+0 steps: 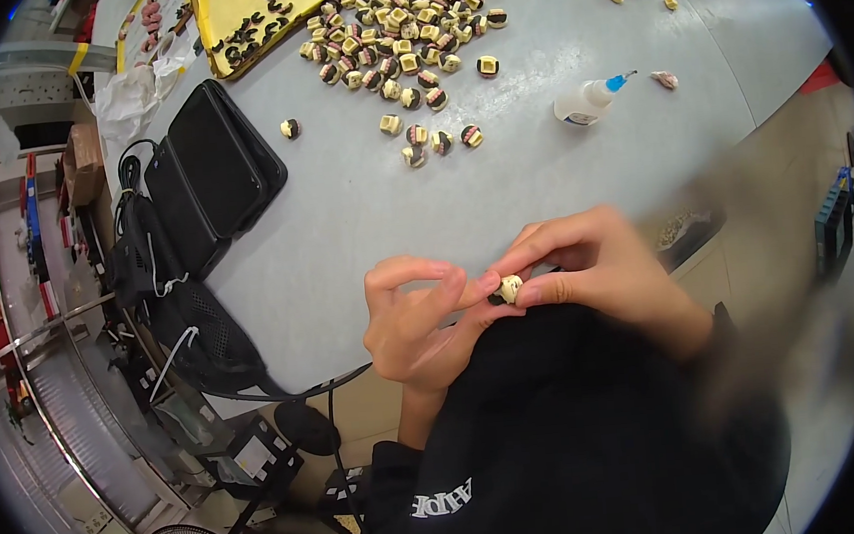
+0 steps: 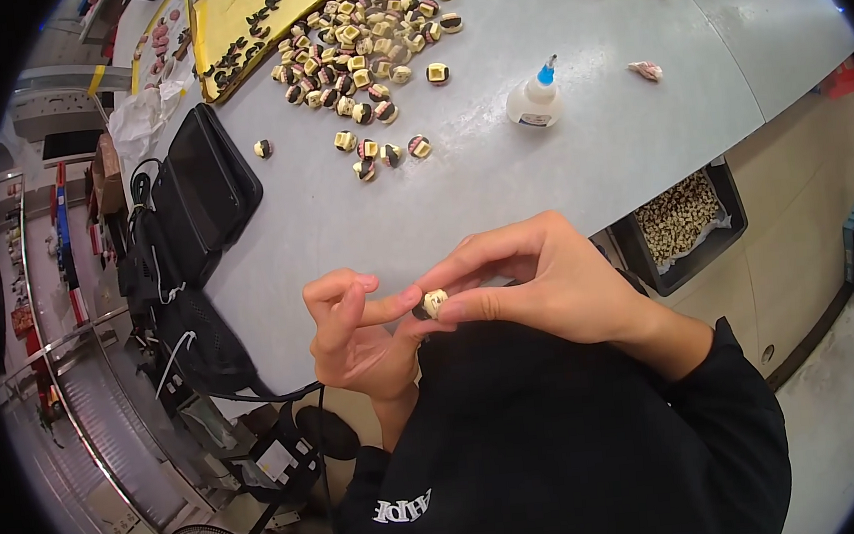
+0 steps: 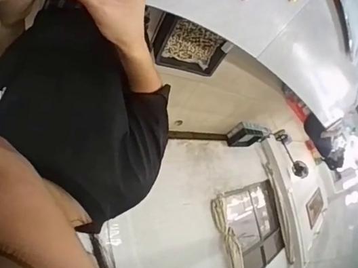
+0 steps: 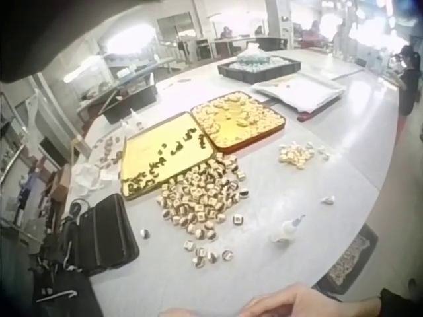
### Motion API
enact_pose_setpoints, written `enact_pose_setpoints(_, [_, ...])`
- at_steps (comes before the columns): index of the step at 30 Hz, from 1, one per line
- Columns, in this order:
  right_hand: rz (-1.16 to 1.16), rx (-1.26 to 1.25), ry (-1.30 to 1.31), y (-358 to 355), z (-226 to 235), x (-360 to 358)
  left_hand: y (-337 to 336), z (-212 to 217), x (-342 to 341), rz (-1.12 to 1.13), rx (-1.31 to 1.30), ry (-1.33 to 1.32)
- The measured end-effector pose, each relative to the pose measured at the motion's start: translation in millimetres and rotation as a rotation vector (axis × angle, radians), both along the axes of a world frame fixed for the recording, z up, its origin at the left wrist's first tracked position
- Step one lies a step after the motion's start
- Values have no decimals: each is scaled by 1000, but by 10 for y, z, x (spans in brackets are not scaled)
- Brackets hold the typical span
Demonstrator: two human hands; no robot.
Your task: Applying glue and attaching small black base components to gold cat figurines.
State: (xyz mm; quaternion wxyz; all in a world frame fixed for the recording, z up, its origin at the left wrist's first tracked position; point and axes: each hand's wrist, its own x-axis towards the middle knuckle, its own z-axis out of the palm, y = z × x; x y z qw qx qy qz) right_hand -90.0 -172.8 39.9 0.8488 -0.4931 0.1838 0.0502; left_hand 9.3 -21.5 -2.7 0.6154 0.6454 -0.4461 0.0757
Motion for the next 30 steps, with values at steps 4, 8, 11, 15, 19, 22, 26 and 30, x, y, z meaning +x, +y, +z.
enact_pose_setpoints(4, [66,68,-14,-20,-25,14,0,-2,3,-28,-37,1])
enact_pose_setpoints(8, [101,213,-7,-55,-31,25,17,42,20,-64,-6,5])
enact_pose_setpoints(11, [110,288,-12,-54,-86,28,23,35,39,-83,28,-25])
enact_pose_setpoints(15, [97,319,-46,-42,-118,46,-16,34,0,-71,13,-7])
enact_pose_setpoints(19, [30,321,-99,-60,-157,47,-3,22,-3,-24,-13,31])
enact_pose_setpoints(22, [-23,290,-209,-73,-229,30,21,20,5,-5,-16,42])
enact_pose_setpoints(26, [-64,249,-232,-67,-253,22,28,24,13,1,-10,33])
enact_pose_setpoints(30, [-148,-46,-396,6,-246,25,23,36,24,6,0,6])
